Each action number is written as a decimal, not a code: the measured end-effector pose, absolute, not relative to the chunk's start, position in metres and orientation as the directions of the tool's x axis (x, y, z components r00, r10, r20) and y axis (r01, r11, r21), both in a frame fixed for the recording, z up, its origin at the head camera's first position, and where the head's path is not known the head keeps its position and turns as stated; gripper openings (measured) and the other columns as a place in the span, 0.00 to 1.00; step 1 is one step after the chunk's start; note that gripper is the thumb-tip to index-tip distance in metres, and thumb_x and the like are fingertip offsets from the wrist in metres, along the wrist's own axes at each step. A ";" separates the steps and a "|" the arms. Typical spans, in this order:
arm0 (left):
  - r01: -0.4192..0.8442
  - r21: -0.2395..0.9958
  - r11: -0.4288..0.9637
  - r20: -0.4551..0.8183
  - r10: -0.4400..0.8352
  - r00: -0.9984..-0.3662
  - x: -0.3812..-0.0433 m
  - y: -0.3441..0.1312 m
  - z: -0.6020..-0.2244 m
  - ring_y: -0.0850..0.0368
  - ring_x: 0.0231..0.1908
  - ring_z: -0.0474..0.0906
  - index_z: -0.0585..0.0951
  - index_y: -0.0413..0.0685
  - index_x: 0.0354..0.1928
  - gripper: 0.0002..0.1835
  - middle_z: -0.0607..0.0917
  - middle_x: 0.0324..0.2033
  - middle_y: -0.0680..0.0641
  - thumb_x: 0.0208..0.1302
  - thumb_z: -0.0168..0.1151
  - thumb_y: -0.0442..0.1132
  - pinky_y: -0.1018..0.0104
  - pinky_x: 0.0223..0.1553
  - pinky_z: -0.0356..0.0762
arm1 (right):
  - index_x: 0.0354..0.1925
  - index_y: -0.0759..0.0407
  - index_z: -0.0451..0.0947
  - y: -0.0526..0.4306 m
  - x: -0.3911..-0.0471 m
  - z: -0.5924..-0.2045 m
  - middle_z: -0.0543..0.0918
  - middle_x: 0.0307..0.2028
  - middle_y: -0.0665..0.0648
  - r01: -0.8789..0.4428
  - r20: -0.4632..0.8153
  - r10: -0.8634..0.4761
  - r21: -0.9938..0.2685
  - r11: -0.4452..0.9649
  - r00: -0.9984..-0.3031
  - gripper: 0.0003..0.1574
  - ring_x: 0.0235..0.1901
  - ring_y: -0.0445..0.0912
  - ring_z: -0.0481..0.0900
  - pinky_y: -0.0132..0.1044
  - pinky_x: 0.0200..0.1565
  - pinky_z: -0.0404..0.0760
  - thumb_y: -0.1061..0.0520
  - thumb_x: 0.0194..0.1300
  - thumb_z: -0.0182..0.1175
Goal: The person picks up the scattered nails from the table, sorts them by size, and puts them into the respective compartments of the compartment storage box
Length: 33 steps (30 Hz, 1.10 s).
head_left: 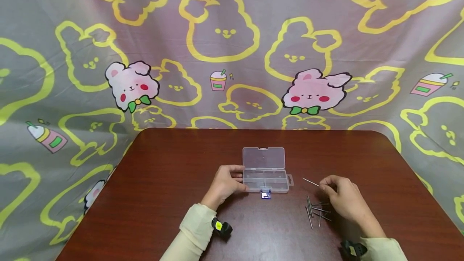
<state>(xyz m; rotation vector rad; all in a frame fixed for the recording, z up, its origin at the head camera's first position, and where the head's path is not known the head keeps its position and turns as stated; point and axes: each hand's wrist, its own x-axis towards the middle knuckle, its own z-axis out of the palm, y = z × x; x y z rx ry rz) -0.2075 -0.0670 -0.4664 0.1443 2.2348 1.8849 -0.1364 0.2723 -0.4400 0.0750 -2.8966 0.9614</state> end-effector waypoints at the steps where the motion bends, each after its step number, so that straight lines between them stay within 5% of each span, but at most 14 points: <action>1: -0.067 0.984 0.163 -0.101 0.211 -0.972 -0.207 -0.067 -0.467 0.47 0.43 0.83 0.80 0.29 0.56 0.39 0.85 0.44 0.36 0.32 0.76 0.13 0.62 0.38 0.84 | 0.38 0.58 0.84 0.271 -0.137 -0.440 0.84 0.35 0.53 -0.075 0.099 -0.019 -0.604 0.794 -0.995 0.05 0.33 0.48 0.74 0.44 0.35 0.72 0.62 0.69 0.61; 24: -0.089 0.979 0.182 -0.118 0.154 -0.981 -0.203 -0.064 -0.465 0.44 0.53 0.80 0.82 0.32 0.56 0.40 0.81 0.56 0.36 0.30 0.79 0.15 0.61 0.42 0.84 | 0.39 0.63 0.85 0.248 -0.161 -0.438 0.86 0.35 0.55 -0.115 0.102 -0.057 -0.776 0.620 -0.993 0.06 0.33 0.44 0.76 0.33 0.33 0.73 0.66 0.69 0.61; 33: -0.066 0.982 0.176 -0.091 0.140 -0.986 -0.202 -0.061 -0.467 0.47 0.44 0.84 0.82 0.31 0.55 0.40 0.85 0.44 0.38 0.30 0.78 0.14 0.61 0.37 0.85 | 0.40 0.69 0.84 0.237 -0.175 -0.438 0.84 0.32 0.58 -0.116 0.076 -0.096 -0.831 0.544 -0.992 0.07 0.31 0.46 0.78 0.34 0.31 0.75 0.70 0.68 0.59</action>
